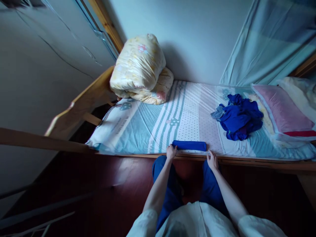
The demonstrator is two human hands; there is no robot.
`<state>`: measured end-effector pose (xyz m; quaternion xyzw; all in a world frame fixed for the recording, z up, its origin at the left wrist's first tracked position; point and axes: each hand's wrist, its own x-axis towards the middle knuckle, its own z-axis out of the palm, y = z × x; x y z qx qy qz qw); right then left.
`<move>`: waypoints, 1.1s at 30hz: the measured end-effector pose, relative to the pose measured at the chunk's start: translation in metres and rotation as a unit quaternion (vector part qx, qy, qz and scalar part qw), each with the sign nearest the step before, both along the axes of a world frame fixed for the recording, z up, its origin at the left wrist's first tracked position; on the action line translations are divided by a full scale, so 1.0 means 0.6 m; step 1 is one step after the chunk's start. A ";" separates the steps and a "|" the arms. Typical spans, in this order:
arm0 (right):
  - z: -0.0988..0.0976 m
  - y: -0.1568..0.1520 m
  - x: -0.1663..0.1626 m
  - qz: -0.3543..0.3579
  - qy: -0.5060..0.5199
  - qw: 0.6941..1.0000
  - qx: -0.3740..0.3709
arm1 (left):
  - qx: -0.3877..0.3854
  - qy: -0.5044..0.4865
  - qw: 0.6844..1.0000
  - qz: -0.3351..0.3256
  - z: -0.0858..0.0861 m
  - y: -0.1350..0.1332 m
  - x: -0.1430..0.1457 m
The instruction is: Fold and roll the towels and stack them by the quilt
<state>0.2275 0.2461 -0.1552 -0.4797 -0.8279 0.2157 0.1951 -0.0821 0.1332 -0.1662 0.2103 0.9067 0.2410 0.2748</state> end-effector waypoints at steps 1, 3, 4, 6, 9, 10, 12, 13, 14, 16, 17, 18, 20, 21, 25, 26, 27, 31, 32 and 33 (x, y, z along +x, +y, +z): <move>0.009 -0.006 0.006 0.007 -0.010 1.000 0.011 | 0.004 -0.007 1.000 0.011 0.003 0.004 -0.001; 0.032 -0.017 0.019 0.020 -0.029 0.999 0.034 | 0.010 -0.025 0.999 0.035 0.010 0.010 -0.005; 0.044 -0.022 0.027 0.023 -0.036 0.998 0.046 | 0.014 -0.037 0.998 0.046 0.014 0.014 -0.009; 0.066 -0.032 0.046 0.018 -0.043 0.997 0.067 | 0.026 -0.064 0.996 0.064 0.022 0.021 -0.014; 0.087 -0.045 0.076 -0.007 -0.044 0.995 0.090 | 0.070 -0.096 0.990 0.074 0.037 0.035 -0.014; 0.091 -0.049 0.085 -0.016 -0.048 0.994 0.095 | 0.090 -0.101 0.988 0.075 0.043 0.041 -0.012; 0.094 -0.051 0.102 -0.030 -0.060 0.993 0.098 | 0.128 -0.104 0.983 0.077 0.055 0.052 -0.006; 0.094 -0.049 0.109 -0.033 -0.064 0.993 0.098 | 0.145 -0.103 0.981 0.078 0.062 0.058 -0.003; 0.094 -0.045 0.117 -0.033 -0.064 0.993 0.096 | 0.161 -0.100 0.979 0.077 0.069 0.064 0.000; 0.093 -0.031 0.131 -0.029 -0.051 0.994 0.095 | 0.189 -0.095 0.975 0.071 0.084 0.075 0.005; 0.093 -0.021 0.136 -0.024 -0.040 0.994 0.095 | 0.201 -0.093 0.973 0.067 0.092 0.081 0.008; 0.094 -0.011 0.140 -0.018 -0.029 0.995 0.096 | 0.213 -0.093 0.971 0.060 0.102 0.087 0.010; 0.095 0.008 0.139 0.003 -0.008 0.996 0.092 | 0.246 -0.096 0.964 0.032 0.127 0.099 0.016; 0.097 0.015 0.134 0.019 -0.001 0.996 0.087 | 0.267 -0.096 0.959 0.011 0.142 0.106 0.019; 0.116 0.026 0.071 0.074 0.043 0.994 0.063 | 0.326 -0.072 0.938 -0.091 0.216 0.128 0.039; 0.125 0.026 0.047 0.075 0.064 0.993 0.060 | 0.331 -0.062 0.934 -0.117 0.236 0.131 0.046; 0.136 0.025 0.022 0.071 0.088 0.992 0.060 | 0.335 -0.055 0.929 -0.145 0.254 0.134 0.054; 0.192 0.026 -0.079 0.053 0.172 0.982 0.056 | 0.343 -0.037 0.908 -0.237 0.317 0.133 0.088; 0.207 0.028 -0.100 0.051 0.183 0.980 0.050 | 0.342 -0.033 0.905 -0.250 0.329 0.130 0.095; 0.223 0.029 -0.119 0.052 0.191 0.979 0.044 | 0.340 -0.029 0.903 -0.261 0.340 0.127 0.101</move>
